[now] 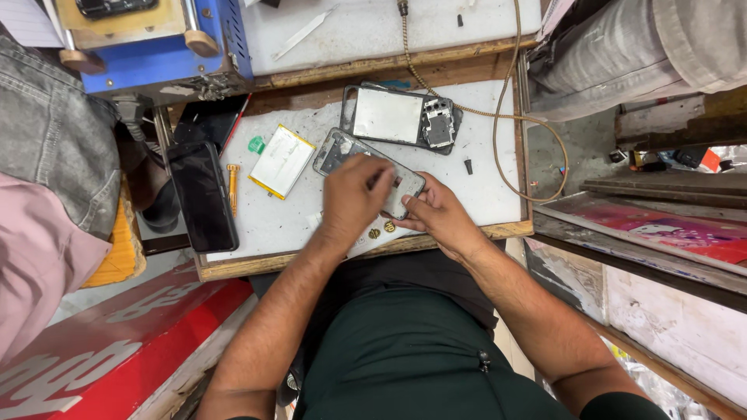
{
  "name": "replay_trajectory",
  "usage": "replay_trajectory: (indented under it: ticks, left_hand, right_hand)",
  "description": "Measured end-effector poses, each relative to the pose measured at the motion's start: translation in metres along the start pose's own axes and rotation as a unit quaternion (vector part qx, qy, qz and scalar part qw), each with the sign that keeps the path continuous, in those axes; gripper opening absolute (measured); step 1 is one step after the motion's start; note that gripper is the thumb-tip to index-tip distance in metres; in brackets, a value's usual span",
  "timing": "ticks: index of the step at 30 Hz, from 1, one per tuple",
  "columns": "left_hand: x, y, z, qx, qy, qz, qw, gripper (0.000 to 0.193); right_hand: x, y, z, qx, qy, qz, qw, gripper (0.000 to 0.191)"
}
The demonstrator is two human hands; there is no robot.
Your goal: The person uses a small metal tool to scrape adhesive residue from the back of a disassembled smartphone. They repeatedly wipe the tool on a paper packet and continue scraping different areas of the phone's back housing. The person then places the phone down and picks up another disassembled phone frame, inspecting it briefly.
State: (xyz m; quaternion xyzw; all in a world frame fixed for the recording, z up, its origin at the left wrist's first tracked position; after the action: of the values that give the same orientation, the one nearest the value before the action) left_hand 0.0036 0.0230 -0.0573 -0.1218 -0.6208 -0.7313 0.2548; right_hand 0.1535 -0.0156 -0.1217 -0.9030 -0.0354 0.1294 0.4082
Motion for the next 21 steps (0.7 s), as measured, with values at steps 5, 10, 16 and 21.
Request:
replay_trajectory:
  ticks: [5,10,16,21]
  left_hand:
    - [-0.010,0.009,-0.002,-0.015,-0.012,0.004,1.000,0.011]
    - [-0.008,0.009,0.001,-0.012,-0.017,0.006,1.000,0.011]
    - [-0.009,0.010,0.001,-0.018,-0.013,0.013,1.000,0.010]
    - [-0.009,-0.005,0.001,0.040,-0.003,-0.001,0.999,0.008]
  right_hand:
    - [0.002,0.002,0.002,0.001,-0.003,0.000,1.000,0.041]
    - [0.002,0.002,0.003,-0.001,-0.004,-0.001,1.000,0.042]
    - [0.001,0.001,0.002,-0.003,-0.003,-0.007,1.000,0.042]
    - [0.000,0.000,0.002,-0.003,0.002,-0.004,1.000,0.042]
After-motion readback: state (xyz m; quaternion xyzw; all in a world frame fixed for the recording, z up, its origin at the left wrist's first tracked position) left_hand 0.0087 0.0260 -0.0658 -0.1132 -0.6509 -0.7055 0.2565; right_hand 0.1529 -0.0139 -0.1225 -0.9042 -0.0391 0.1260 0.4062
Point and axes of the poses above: each hand's wrist, its own z-axis towards the middle knuckle, its own x-axis out of the back of the hand, y = z × x, the point moved 10 cm from there along z, towards the middle knuckle, and after that the axes turned 8 degrees about y, right-handed, at the moved point
